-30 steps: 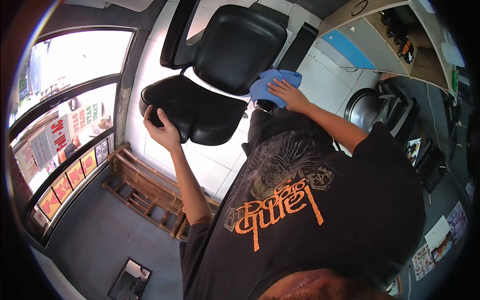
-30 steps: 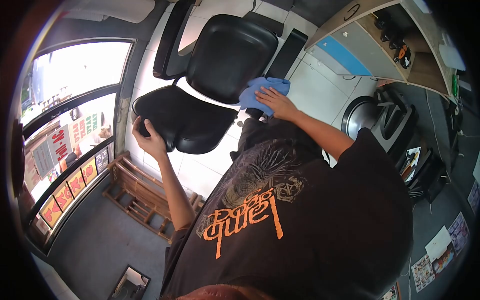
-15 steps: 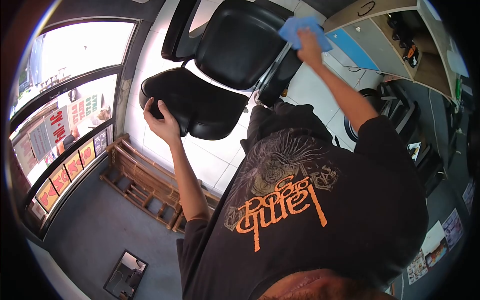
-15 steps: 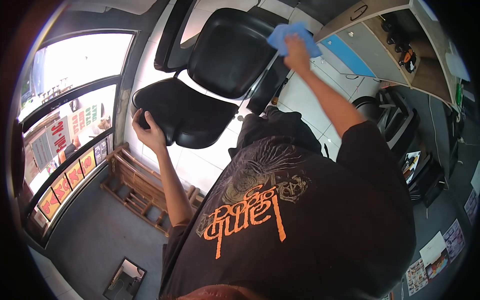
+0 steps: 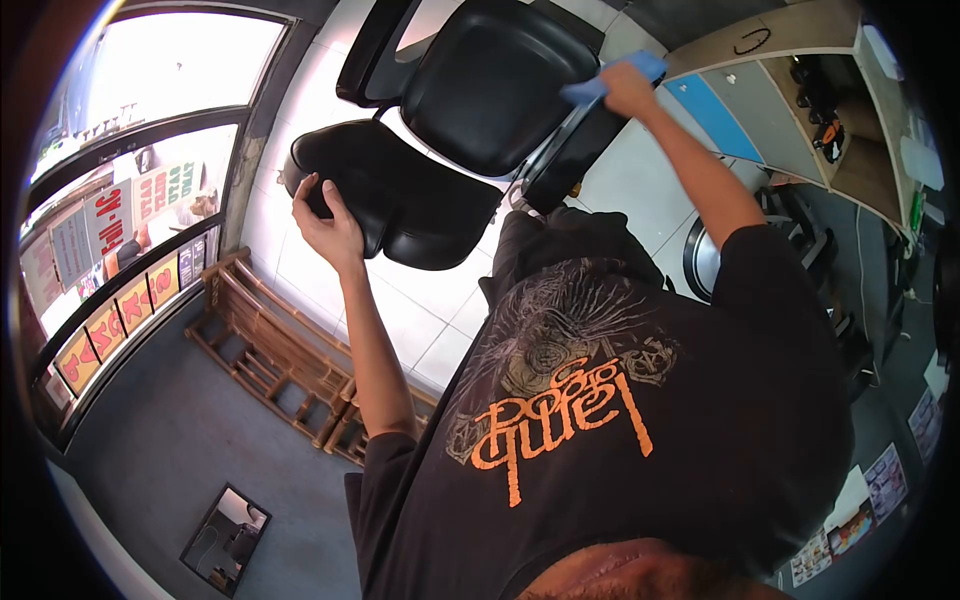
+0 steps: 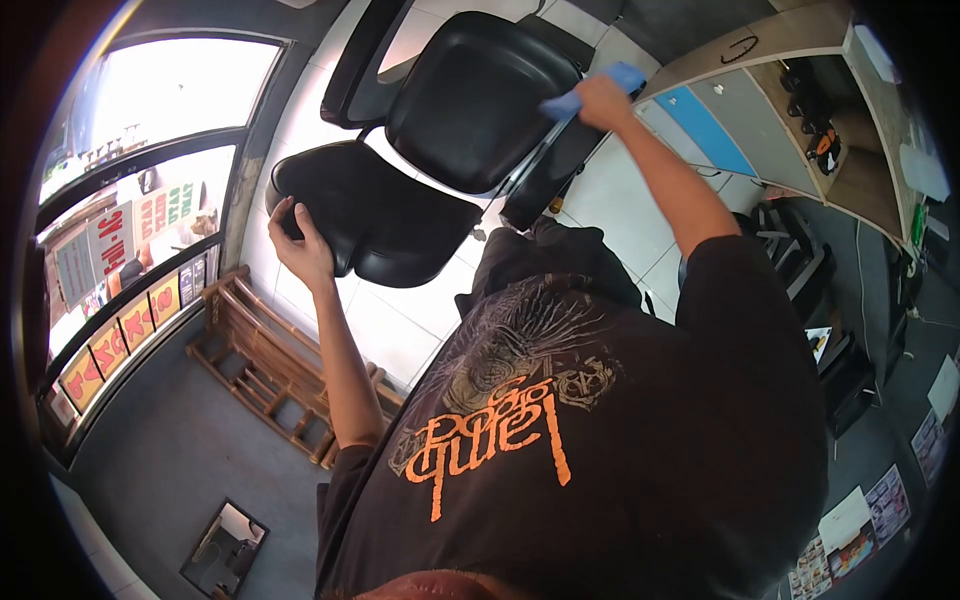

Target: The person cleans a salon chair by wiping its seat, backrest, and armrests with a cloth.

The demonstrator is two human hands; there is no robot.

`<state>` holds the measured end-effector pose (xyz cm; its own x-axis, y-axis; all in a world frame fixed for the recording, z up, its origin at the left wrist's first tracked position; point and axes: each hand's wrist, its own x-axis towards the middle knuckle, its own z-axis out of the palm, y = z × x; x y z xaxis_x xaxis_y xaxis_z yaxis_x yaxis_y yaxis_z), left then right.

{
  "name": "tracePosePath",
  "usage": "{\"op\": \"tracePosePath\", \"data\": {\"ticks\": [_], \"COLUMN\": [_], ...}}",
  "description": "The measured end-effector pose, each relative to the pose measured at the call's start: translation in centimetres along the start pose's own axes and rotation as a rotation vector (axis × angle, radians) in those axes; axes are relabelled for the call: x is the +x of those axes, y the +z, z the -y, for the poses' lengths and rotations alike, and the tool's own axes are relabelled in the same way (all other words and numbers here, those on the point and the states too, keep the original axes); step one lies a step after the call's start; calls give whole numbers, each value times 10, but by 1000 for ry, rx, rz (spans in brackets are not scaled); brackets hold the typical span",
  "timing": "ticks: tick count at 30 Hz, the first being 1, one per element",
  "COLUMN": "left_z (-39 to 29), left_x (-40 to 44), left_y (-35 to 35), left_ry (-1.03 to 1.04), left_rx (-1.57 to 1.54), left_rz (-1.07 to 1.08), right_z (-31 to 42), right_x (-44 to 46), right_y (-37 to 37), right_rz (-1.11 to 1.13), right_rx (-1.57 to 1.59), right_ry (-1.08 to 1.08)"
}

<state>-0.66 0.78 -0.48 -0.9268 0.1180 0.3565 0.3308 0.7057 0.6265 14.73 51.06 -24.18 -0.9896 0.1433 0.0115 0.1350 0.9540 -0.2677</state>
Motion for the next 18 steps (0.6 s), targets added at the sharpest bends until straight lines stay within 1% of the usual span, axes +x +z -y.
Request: {"op": "tracePosePath", "data": {"ticks": [1,4,6,7,8,9,10,11,13,16,18], "left_z": [2,6,4,3,2,2,2,1,-1,-3,-1], "left_x": [0,0,-1,-1,1,1,0,-1,0,0,0], "left_y": [1,0,-1,-2,-3,-3,-2,-1,-1,0,0], "left_ry": [-7,-8,-12,-14,-12,-12,-14,-19,-23,-24,0], "left_rx": [5,26,57,70,85,96,107,99,86,65,66], "left_rz": [1,4,11,15,17,20,23,19,17,15,14], "right_z": [-19,-14,40,56,99,139,171,200,229,193,143], "right_x": [11,30,26,13,-1,-19,-35,-53,-82,-107,-112], "right_y": [-6,-3,8,44,48,41,62,67,61,46,23], "right_rz": [-15,85,367,379,415,429,529,554,597,370,460], "right_rx": [-76,-268,-304,-135,-109,-8,-7,24,224,392,403], "right_ry": [16,73,137,53,-10,-105,-146,-189,-341,-570,-630]}}
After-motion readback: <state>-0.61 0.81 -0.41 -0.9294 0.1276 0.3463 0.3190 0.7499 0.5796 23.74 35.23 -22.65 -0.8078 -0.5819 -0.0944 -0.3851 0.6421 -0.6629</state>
